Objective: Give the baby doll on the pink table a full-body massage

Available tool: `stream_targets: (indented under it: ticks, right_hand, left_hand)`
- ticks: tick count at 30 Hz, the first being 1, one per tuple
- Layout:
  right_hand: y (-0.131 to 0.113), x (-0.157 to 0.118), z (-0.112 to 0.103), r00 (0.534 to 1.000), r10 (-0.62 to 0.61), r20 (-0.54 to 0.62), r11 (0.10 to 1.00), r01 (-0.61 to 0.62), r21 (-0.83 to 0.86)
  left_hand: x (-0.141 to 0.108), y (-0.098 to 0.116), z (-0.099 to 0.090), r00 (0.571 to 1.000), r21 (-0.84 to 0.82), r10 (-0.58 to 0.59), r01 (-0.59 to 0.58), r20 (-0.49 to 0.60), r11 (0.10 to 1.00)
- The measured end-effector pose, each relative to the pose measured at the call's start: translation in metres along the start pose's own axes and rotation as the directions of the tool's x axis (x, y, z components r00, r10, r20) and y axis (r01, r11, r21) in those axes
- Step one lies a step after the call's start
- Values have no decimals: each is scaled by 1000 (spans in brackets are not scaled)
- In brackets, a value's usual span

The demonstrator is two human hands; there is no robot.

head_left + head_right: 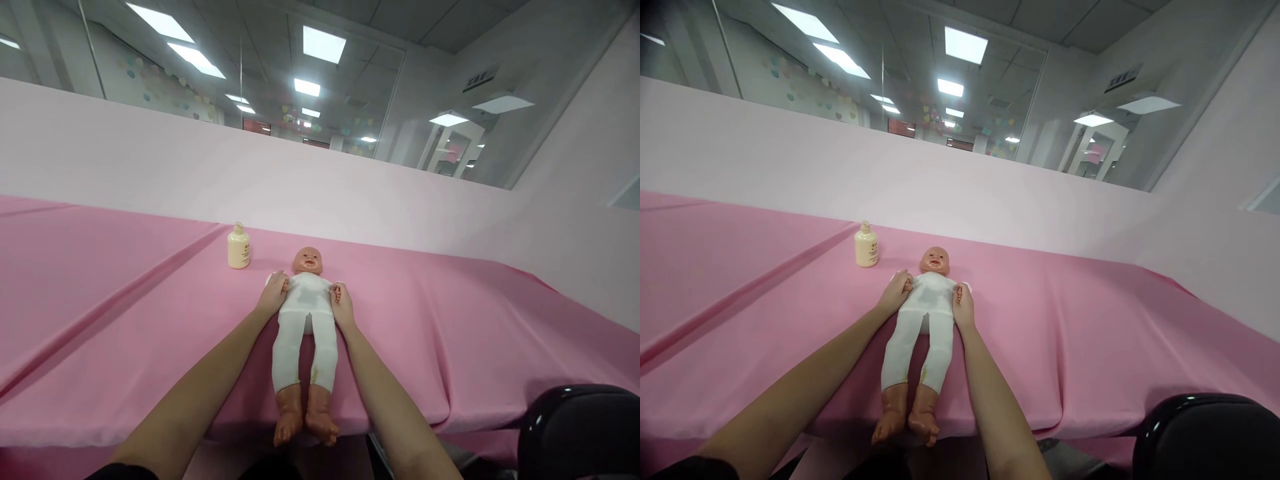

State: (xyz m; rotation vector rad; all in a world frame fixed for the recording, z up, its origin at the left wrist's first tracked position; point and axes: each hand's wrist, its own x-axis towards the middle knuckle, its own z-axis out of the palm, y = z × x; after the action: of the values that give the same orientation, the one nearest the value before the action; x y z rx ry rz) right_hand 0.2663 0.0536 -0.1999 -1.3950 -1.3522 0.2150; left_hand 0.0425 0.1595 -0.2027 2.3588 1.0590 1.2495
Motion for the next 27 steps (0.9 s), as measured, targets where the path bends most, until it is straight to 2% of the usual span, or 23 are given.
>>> stream_targets:
  ticks: [3, 6, 11, 15, 21, 27]
  right_hand:
    - [3, 8, 5, 999, 0, 32, 999, 2, -52]
    - [6, 30, 10, 999, 13, 39, 997, -10, -71]
    - [10, 86, 18, 995, 95, -17, 991, -96, -91]
    - [16, 119, 27, 983, 181, -41, 979, -184, -89]
    - [32, 141, 45, 962, 274, -17, 960, -274, -63]
    - [41, 154, 48, 955, 297, 11, 955, -297, -25]
  left_hand:
    - [5, 1, 1, 1000, 21, -9, 8, 30, 1000]
    - [22, -2, 3, 997, 44, -56, 53, 60, 998]
    - [69, -19, 12, 969, 93, -239, 233, 60, 968]
    - [96, -39, 24, 911, 161, -407, 393, 62, 905]
    - [113, -59, 44, 832, 267, -550, 515, 72, 815]
    - [116, -59, 58, 831, 302, -550, 504, 87, 809]
